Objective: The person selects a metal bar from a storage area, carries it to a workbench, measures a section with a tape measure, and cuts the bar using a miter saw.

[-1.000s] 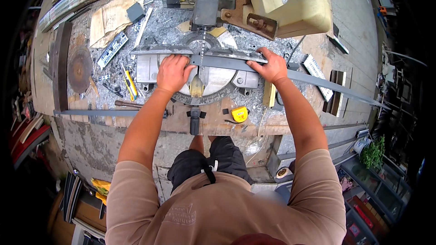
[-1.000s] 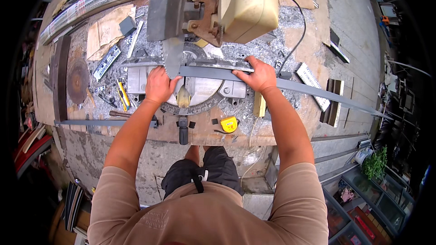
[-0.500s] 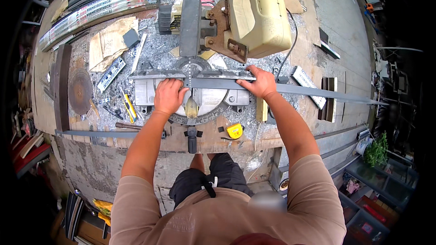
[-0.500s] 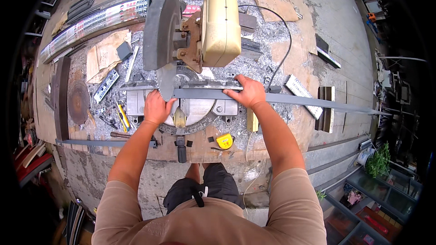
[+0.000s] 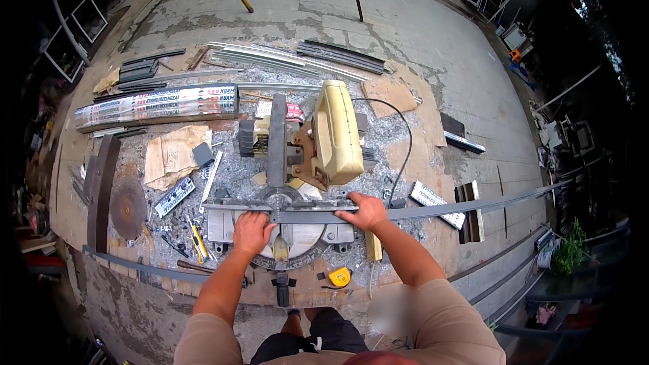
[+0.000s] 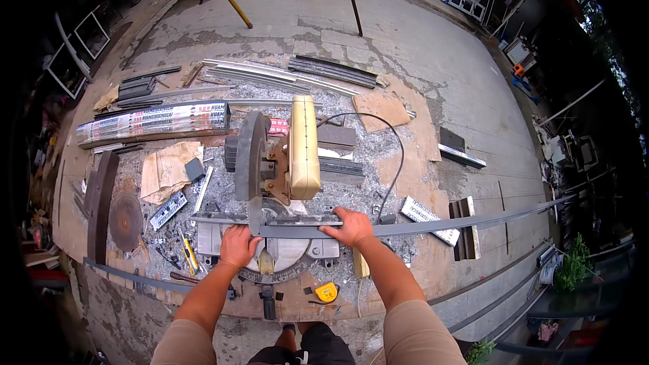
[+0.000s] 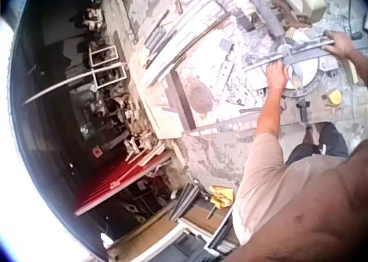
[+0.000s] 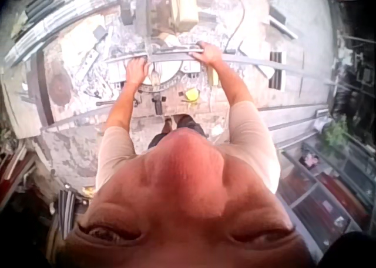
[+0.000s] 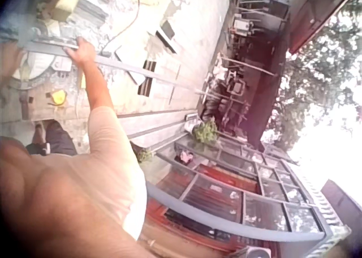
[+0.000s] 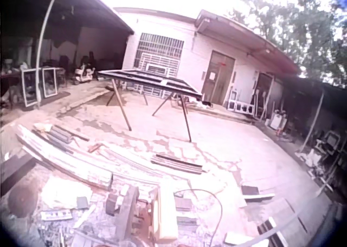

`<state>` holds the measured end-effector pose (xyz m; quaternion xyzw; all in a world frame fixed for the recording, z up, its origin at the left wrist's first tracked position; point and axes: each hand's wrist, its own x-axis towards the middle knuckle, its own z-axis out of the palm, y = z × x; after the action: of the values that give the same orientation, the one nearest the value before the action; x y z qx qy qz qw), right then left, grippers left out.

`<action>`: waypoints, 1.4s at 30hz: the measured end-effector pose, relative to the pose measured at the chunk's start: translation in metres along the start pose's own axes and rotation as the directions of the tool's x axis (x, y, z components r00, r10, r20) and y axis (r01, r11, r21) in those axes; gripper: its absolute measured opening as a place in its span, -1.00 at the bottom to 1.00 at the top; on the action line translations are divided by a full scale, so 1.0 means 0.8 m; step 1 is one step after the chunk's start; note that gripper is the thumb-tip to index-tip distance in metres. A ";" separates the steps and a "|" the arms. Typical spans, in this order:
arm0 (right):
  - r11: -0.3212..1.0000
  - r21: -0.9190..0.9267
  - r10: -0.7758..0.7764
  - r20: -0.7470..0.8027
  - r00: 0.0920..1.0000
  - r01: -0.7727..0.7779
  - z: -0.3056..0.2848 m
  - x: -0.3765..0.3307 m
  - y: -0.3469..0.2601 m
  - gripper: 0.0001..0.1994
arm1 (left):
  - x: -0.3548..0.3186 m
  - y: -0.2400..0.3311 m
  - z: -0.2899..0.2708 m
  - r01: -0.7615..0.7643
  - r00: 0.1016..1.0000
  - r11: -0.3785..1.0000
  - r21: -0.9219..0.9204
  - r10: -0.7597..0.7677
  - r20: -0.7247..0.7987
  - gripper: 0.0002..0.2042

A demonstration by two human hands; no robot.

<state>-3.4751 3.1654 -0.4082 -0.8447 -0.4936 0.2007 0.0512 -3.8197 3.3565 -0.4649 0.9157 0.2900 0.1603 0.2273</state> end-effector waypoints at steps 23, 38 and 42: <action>1.000 0.001 -0.024 0.010 1.000 0.024 -0.006 0.003 0.001 -0.19 | 0.002 0.004 0.001 -0.024 0.995 1.000 0.020 0.026 -0.097 -0.69; 0.999 0.046 -0.015 0.096 0.995 0.011 -0.021 0.000 0.006 -0.09 | -0.011 0.021 0.012 0.097 0.995 0.985 0.143 -0.092 -0.043 -0.71; 0.999 0.047 -0.016 0.100 0.995 0.011 -0.025 -0.001 0.004 -0.10 | -0.024 0.042 0.045 0.276 0.938 0.951 0.139 -0.235 -0.255 -0.74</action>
<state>-3.4652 3.1652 -0.3902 -0.8288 -0.4965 0.2537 0.0473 -3.8038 3.3091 -0.4811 0.8608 0.4446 0.2108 0.1299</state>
